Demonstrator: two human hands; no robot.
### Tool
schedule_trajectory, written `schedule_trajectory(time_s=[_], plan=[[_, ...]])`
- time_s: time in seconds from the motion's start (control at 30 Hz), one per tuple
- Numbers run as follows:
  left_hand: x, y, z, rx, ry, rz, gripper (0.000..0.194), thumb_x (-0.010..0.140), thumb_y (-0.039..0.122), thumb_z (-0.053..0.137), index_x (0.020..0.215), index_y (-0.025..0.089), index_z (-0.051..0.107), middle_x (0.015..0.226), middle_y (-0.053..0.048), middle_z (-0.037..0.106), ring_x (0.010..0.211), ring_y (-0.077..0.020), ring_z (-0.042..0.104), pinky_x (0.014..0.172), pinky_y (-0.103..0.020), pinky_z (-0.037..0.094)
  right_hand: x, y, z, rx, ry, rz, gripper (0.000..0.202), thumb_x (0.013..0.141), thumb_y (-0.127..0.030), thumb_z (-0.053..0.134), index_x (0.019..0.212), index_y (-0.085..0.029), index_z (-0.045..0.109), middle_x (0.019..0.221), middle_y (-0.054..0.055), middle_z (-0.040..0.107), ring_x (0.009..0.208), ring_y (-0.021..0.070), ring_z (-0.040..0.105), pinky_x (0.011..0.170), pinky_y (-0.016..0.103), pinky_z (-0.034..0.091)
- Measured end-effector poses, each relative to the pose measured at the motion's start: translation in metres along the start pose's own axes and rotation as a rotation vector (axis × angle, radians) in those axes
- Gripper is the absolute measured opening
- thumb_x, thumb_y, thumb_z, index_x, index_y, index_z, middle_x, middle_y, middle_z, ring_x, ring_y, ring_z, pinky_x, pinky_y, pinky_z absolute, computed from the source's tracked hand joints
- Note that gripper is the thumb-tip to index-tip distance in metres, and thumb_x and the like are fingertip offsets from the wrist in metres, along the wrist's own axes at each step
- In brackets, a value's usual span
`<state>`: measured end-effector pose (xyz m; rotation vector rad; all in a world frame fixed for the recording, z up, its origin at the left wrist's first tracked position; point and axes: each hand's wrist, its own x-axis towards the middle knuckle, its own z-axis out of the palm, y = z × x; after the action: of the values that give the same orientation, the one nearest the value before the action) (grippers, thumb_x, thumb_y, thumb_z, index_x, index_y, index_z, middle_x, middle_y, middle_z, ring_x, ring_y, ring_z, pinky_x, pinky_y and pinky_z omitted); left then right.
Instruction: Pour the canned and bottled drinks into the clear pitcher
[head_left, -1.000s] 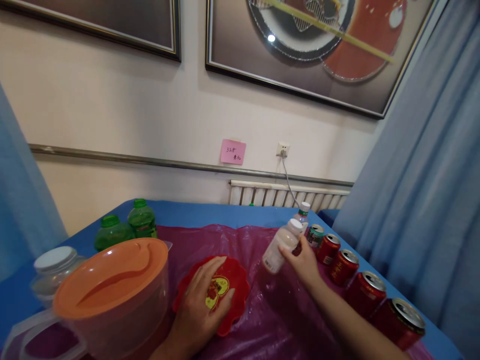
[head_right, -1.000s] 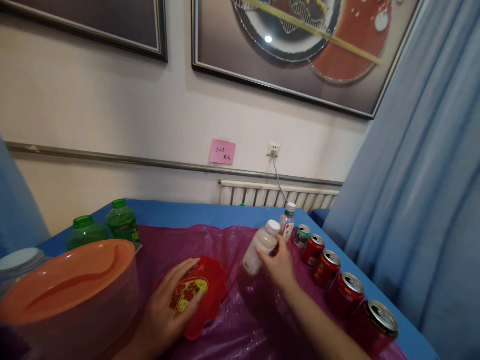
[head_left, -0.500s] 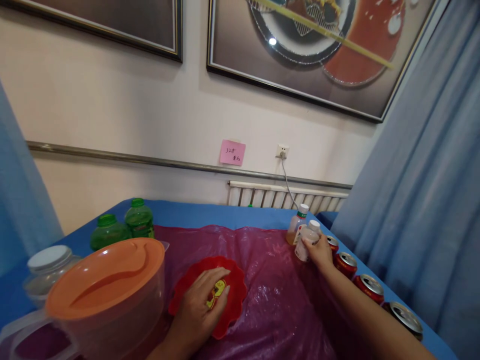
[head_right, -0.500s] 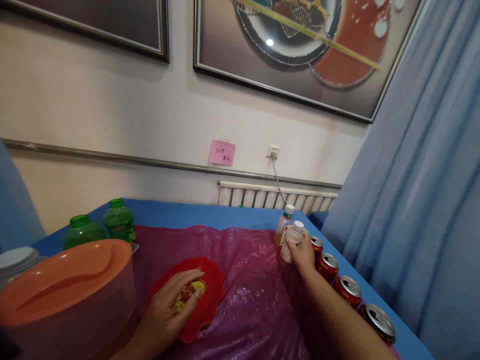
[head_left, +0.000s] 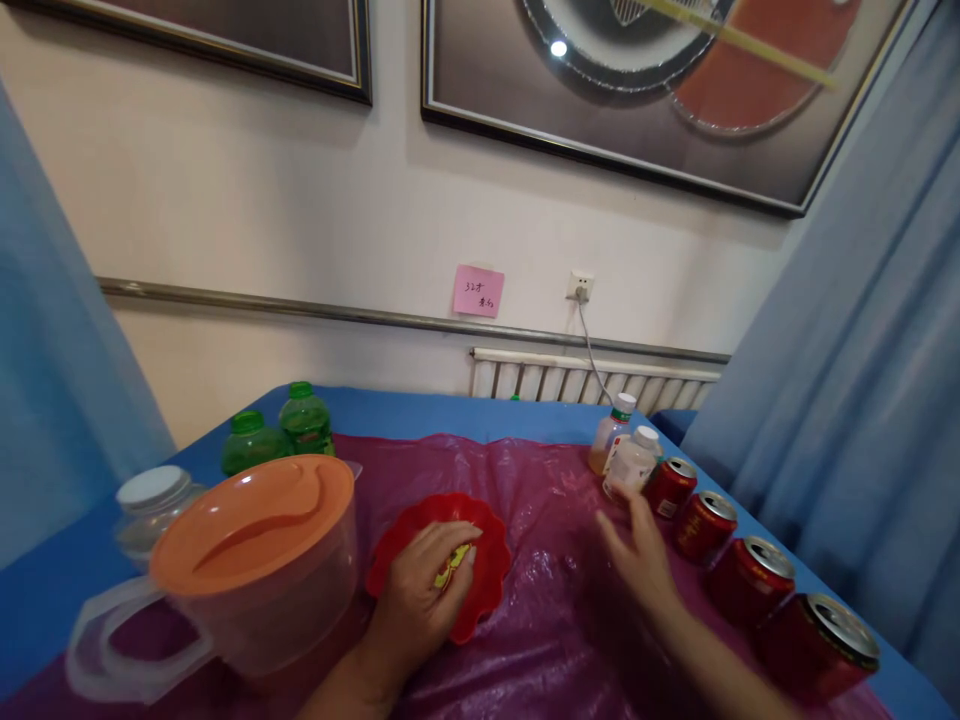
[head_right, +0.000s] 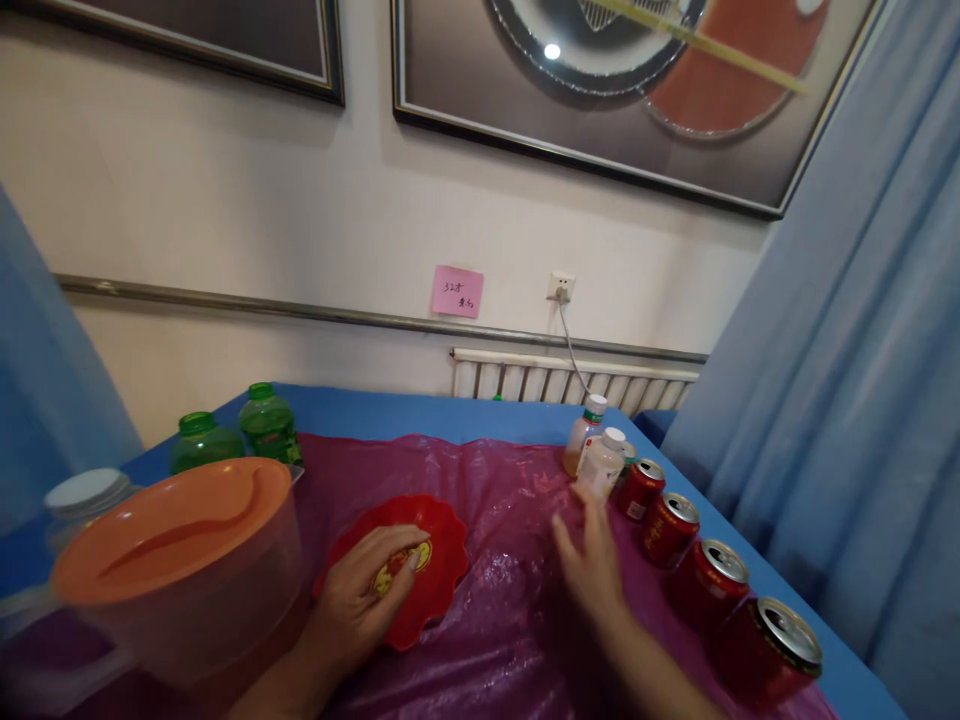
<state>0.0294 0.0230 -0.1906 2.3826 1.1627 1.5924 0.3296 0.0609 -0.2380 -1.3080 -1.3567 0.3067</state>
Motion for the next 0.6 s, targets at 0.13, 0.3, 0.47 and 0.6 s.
schedule_trajectory(time_s=[0.13, 0.3, 0.47, 0.6], plan=[[-0.001, 0.014, -0.001, -0.001, 0.046, 0.092, 0.029, 0.086, 0.006, 0.056, 0.109, 0.023, 0.063, 0.097, -0.005, 0.075, 0.093, -0.0165, 0.070, 0.087, -0.032, 0.056, -0.083, -0.054, 0.036, 0.072, -0.606, -0.394, 0.037, 0.095, -0.027, 0.052, 0.132, -0.028, 0.057, 0.132, 0.007, 0.063, 0.121, 0.0224, 0.059, 0.104, 0.039, 0.048], [-0.005, 0.037, -0.006, 0.014, 0.019, 0.205, 0.034, 0.082, 0.003, 0.057, 0.110, 0.021, 0.061, 0.098, -0.006, 0.075, 0.092, -0.0171, 0.069, 0.084, -0.034, 0.056, -0.151, -0.061, 0.095, -0.035, -0.966, -0.799, 0.020, 0.089, -0.040, 0.067, 0.106, -0.030, 0.069, 0.110, -0.003, 0.074, 0.094, 0.0169, 0.068, 0.081, 0.022, 0.054], [0.001, 0.052, -0.015, 0.021, -0.023, 0.245, 0.032, 0.080, 0.003, 0.055, 0.108, 0.019, 0.060, 0.094, -0.007, 0.074, 0.085, -0.0176, 0.068, 0.077, -0.034, 0.057, -0.180, -0.032, 0.121, -0.085, -0.835, -0.832, 0.015, 0.088, -0.041, 0.069, 0.100, -0.033, 0.070, 0.100, -0.007, 0.077, 0.080, 0.0166, 0.069, 0.067, 0.022, 0.051], [-0.001, 0.062, -0.030, 0.037, -0.036, 0.220, 0.034, 0.080, 0.002, 0.054, 0.109, 0.019, 0.061, 0.095, -0.007, 0.074, 0.087, -0.0182, 0.068, 0.080, -0.035, 0.058, -0.183, -0.032, 0.117, -0.027, -0.803, -0.825, 0.014, 0.090, -0.041, 0.067, 0.101, -0.033, 0.071, 0.101, -0.006, 0.077, 0.083, 0.0165, 0.070, 0.069, 0.022, 0.051]])
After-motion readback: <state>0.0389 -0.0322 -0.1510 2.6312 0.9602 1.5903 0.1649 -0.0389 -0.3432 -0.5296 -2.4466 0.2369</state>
